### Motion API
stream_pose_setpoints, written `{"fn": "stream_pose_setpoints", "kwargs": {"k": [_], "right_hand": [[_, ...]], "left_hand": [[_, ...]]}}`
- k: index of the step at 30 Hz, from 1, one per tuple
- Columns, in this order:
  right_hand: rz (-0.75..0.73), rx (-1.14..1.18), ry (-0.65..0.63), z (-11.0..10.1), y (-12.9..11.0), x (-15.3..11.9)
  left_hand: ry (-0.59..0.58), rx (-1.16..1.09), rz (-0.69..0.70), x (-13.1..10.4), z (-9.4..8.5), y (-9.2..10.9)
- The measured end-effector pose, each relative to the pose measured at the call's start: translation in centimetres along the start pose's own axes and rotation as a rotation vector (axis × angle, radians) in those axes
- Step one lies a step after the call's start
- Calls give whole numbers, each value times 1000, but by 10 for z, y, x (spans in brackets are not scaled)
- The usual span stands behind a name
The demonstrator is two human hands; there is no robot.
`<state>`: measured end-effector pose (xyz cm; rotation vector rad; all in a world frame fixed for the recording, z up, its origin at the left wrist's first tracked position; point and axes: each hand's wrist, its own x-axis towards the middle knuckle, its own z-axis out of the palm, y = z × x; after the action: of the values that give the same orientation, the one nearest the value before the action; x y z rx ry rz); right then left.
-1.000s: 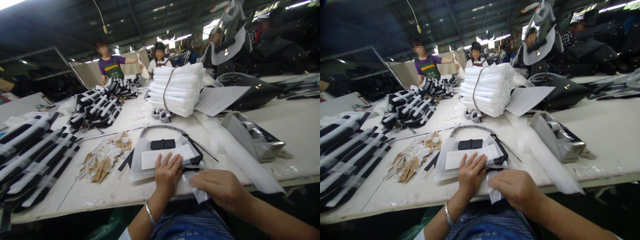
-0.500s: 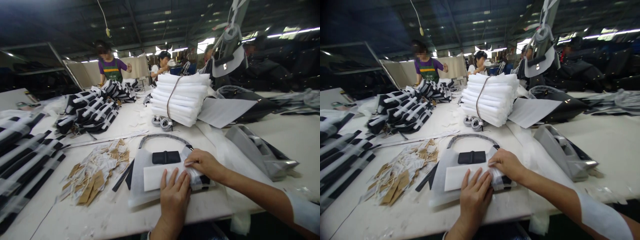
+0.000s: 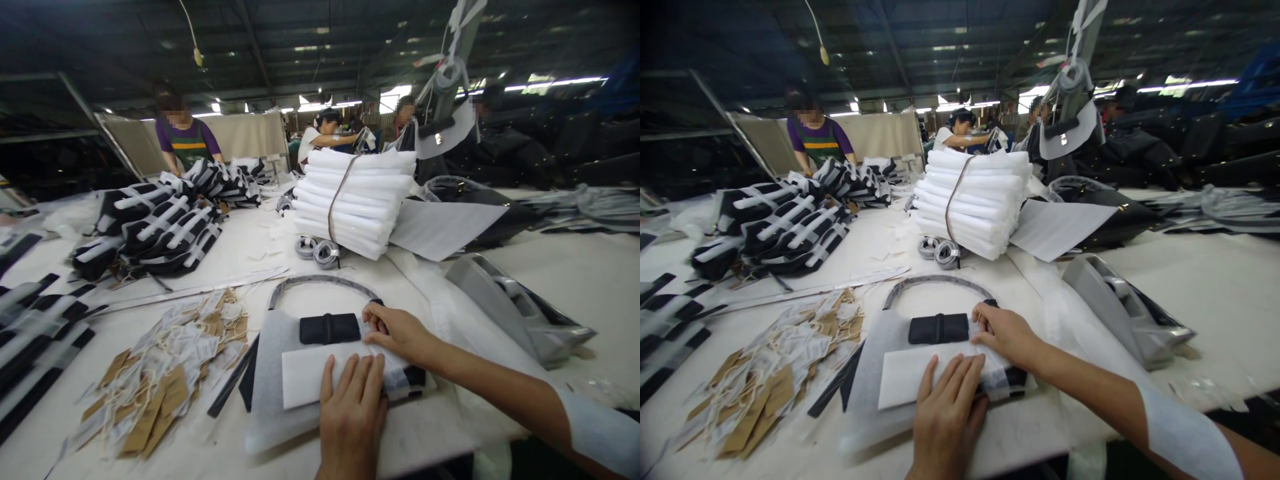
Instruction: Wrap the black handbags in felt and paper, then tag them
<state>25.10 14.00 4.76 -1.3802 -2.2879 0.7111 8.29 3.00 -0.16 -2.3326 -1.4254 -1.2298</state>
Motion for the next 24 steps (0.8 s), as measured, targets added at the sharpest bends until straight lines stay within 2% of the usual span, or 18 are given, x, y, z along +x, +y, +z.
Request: {"fn": "stream_pose_setpoints", "kwargs": {"k": [7, 12, 15, 17, 19, 22, 24], "right_hand": [[-38, -20, 37, 1, 1, 5], [-97, -1, 53, 3, 5, 13], [-115, 10, 107, -4, 4, 3], [-90, 8, 176, -17, 7, -15], [-40, -4, 265, -41, 15, -41], [84, -60, 435, -90, 38, -91], [248, -114, 576, -126, 61, -123]], "left_hand": [[-10, 131, 59, 4, 4, 1], [-116, 160, 55, 8, -1, 2], [-163, 159, 47, 9, -3, 3], [-173, 149, 39, 8, -5, 3], [-185, 141, 33, 7, -7, 2], [-230, 149, 95, 6, -9, -2], [-234, 161, 152, 6, -10, -6]]}}
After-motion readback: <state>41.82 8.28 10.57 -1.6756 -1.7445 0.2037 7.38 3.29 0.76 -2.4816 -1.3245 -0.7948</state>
